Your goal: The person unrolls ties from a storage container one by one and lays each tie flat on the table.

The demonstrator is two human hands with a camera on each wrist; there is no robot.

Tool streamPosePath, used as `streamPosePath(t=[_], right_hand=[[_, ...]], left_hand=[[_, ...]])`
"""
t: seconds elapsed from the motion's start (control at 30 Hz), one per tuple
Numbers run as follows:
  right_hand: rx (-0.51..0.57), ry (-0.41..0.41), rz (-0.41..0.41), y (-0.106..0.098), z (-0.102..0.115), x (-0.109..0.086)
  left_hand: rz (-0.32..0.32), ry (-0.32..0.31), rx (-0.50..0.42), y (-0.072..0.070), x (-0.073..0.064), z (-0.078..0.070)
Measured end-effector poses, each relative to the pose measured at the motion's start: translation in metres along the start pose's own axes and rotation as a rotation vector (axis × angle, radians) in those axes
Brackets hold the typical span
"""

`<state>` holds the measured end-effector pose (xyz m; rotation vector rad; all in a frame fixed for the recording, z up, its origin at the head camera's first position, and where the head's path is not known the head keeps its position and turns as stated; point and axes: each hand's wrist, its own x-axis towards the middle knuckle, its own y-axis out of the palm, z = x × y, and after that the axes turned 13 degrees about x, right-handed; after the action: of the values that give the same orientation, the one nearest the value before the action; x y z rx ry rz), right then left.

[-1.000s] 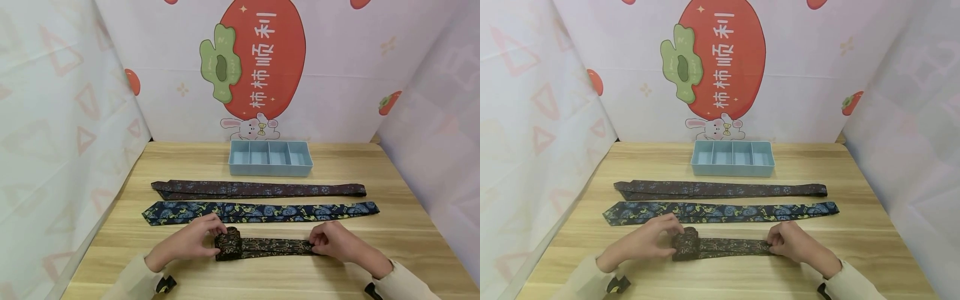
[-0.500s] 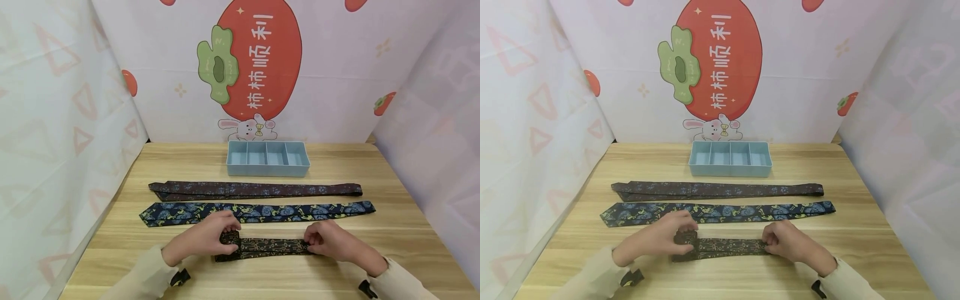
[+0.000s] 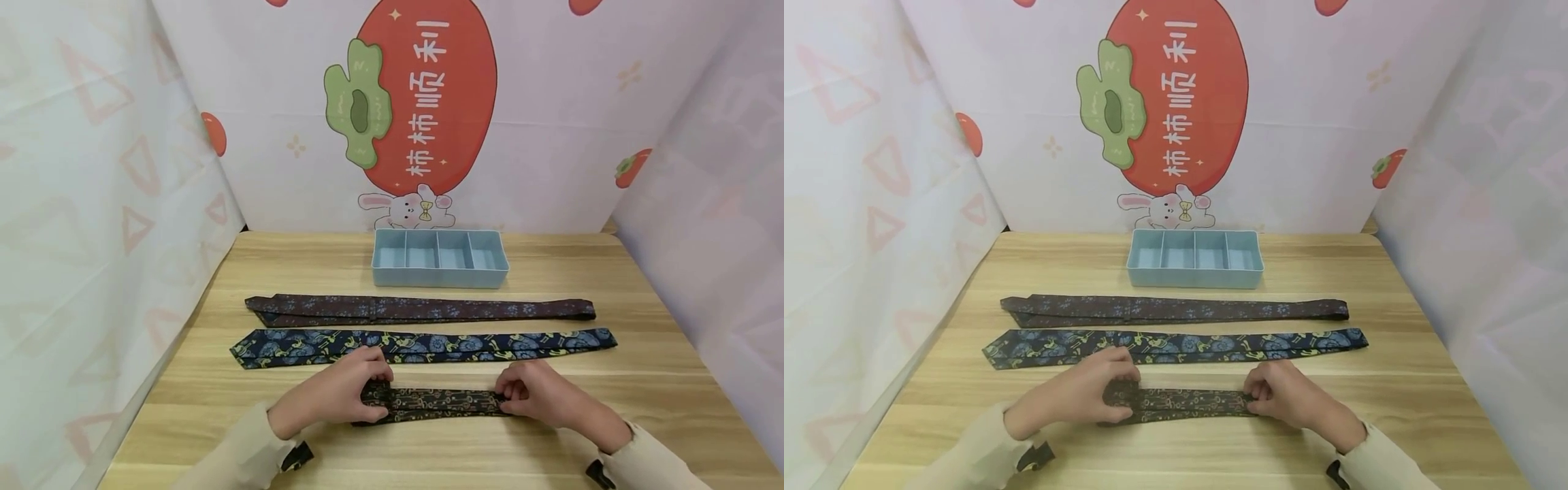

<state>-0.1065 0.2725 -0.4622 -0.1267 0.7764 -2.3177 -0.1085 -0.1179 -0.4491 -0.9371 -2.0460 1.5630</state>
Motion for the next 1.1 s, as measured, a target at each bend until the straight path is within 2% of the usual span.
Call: streamPosePath(t=[0.2,0.43,0.67,0.8,0.9,1.0,1.1], right_hand=[[-0.01,0.01,-0.026,-0.001,-0.002,-0.004],[-0.001,0.031,-0.038,-0.008,-0.009,-0.016],[-0.044,0.023,-0.06,-0.02,-0.021,-0.033],[-0.036,0.03,-0.05,-0.024,-0.024,-0.037],[-0.034,0.027,-0.036,-0.026,-0.023,-0.037],[-0.044,0.018,-0.026,-0.026,-0.022,-0.036],[-0.059,0.005,-0.019,-0.027,-0.022,-0.036]], left_hand=[[-0.02,-0.004,-0.028,0.001,-0.013,0.009],[-0.104,-0.001,-0.034,0.003,-0.028,0.019],[-0.156,-0.041,-0.062,0.008,-0.038,0.023],[-0.153,-0.056,-0.101,0.011,-0.038,0.023],[-0.148,-0.054,-0.102,0.008,-0.035,0.023],[-0.152,-0.029,-0.095,0.002,-0.027,0.02],[-0.144,0.02,-0.088,-0.005,-0.013,0.011]])
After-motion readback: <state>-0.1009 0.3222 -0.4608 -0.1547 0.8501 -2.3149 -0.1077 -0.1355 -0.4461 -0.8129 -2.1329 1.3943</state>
